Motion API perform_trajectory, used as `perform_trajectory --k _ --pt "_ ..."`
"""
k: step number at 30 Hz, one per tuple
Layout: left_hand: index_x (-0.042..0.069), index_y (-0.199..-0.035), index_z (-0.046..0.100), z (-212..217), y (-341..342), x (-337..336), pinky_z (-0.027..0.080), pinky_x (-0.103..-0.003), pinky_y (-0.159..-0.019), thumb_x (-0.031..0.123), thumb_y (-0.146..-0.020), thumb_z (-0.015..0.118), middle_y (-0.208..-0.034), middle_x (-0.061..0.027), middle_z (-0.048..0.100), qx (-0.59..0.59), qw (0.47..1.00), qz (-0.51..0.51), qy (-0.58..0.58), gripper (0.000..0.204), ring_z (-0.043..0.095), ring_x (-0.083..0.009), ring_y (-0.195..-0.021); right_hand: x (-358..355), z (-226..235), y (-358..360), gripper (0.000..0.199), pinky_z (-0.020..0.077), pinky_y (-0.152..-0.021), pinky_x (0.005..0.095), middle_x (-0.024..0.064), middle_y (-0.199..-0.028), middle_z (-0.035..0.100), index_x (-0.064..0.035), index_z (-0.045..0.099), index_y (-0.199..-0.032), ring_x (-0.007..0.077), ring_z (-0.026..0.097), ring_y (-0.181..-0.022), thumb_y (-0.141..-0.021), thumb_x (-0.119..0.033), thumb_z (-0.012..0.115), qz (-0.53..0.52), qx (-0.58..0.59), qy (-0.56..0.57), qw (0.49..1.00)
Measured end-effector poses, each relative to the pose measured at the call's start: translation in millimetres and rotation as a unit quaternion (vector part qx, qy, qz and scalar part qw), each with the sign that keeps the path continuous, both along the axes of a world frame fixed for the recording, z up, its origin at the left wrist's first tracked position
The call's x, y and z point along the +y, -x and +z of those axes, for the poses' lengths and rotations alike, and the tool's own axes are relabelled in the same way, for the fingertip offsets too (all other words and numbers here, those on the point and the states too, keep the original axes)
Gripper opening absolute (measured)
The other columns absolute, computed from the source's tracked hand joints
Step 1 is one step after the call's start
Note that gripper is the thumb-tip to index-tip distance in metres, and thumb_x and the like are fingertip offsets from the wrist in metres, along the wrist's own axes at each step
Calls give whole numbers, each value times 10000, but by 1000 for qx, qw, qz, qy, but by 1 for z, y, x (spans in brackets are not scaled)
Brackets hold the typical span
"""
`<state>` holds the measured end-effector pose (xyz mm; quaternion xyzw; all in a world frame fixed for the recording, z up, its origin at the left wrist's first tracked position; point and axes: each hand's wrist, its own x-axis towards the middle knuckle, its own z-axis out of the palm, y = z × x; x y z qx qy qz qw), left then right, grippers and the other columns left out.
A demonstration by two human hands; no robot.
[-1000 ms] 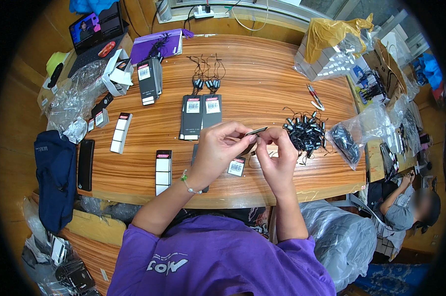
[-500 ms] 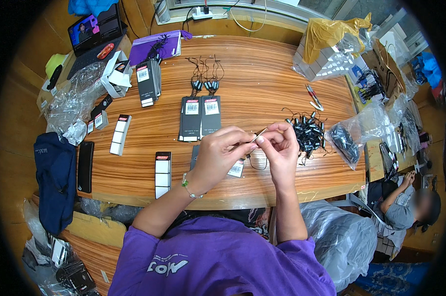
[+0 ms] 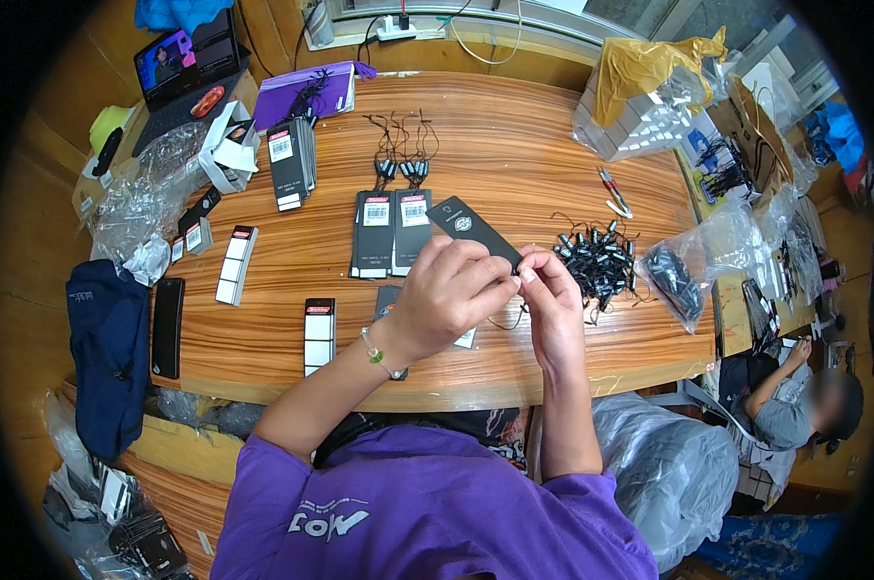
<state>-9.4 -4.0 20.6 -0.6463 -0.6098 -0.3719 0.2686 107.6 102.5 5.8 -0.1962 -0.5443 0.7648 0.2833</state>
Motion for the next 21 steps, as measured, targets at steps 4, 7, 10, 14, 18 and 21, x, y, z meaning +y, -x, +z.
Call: perform_trajectory --k 4,7,10,14,18,21 --pt "160 -812 675 1 1 -1 369 -302 -687 152 -622 611 -799 68 553 2 1000 -3 3 200 482 -141 -769 5 -4 1 80 341 -861 257 25 -1011 469 -51 531 -854 110 433 -960 -857 -131 530 23 -22 -74 997" --pt "168 -804 676 2 2 -2 367 -302 -685 155 -621 612 -795 70 549 3 1000 -19 11 195 479 -140 -770 10 0 3 77 328 -861 259 18 -1000 484 -63 535 -878 110 436 -959 -863 -137 520 36 25 22 999" --pt "174 -792 677 1 3 -4 366 -303 -682 147 -616 623 -781 65 540 -4 999 -31 26 186 478 -145 -762 20 11 1 94 372 -818 269 32 -1013 512 -83 514 -934 127 469 -952 -873 -156 509 9 81 74 994" --pt "156 -768 677 -4 8 -2 366 -307 -660 123 -597 674 -750 45 517 -87 995 -35 26 174 470 -161 -731 33 25 7 114 404 -762 319 55 -802 502 -90 449 -953 162 484 -764 -902 -190 468 22 235 111 965" --pt "95 -770 674 -4 12 0 361 -296 -574 60 -626 697 -620 2 463 -217 975 -38 33 150 434 -174 -602 36 37 12 82 366 -611 289 3 -622 389 -99 433 -968 115 363 -559 -915 -162 437 109 329 174 922" --pt "46 -795 658 2 11 -2 347 -256 -514 19 -704 660 -579 -11 473 -366 926 -46 84 95 426 -106 -543 31 43 17 68 320 -557 267 -10 -608 360 -102 437 -963 97 331 -527 -919 -153 427 108 336 206 913"
